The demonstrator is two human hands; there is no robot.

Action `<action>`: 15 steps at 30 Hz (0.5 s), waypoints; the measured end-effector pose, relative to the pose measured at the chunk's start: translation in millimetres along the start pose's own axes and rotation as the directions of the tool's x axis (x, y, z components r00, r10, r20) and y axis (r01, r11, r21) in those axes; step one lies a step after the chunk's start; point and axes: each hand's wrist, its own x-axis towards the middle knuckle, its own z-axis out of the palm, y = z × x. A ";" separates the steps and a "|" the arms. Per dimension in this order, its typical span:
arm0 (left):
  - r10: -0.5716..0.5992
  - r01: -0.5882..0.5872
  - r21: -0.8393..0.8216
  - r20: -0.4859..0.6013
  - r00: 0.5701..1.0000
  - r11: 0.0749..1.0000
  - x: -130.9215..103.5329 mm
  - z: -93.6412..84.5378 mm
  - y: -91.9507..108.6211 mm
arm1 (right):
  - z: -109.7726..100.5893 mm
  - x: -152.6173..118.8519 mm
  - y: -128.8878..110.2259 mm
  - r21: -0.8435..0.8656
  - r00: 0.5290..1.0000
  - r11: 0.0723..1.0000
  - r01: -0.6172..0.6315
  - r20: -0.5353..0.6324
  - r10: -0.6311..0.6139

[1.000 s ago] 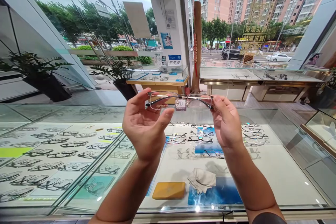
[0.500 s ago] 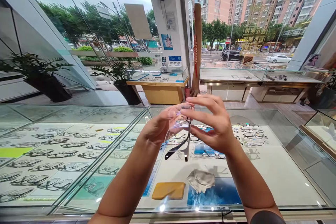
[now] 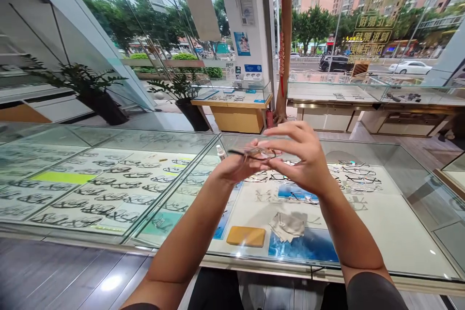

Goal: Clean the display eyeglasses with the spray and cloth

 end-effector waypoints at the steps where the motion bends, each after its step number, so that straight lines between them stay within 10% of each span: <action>1: 0.091 -0.071 0.140 -0.143 0.986 0.988 -4.3 -9.2 -8.2 | -0.7 0.4 -0.1 0.010 0.998 0.999 -0.049 0.030 0.048; 3: 0.393 -0.117 0.503 -0.487 0.780 0.856 -18.0 -34.8 -26.3 | -2.2 0.7 1.3 0.023 0.986 0.990 -0.141 0.095 0.138; 6: 0.645 0.096 0.789 -0.559 0.521 0.607 -45.8 -84.9 -53.2 | 0.3 -1.0 10.6 0.028 0.963 0.976 -0.215 0.174 0.207; 9: 0.492 0.458 0.753 -0.657 0.571 0.473 -68.7 -131.2 -74.3 | 16.6 -5.6 28.6 0.013 0.927 0.963 -0.269 0.273 0.256; 15: 0.342 0.669 0.646 -0.762 0.549 0.367 -68.4 -170.8 -100.5 | 90.8 -14.1 69.1 -0.242 0.743 0.892 -0.381 0.494 0.451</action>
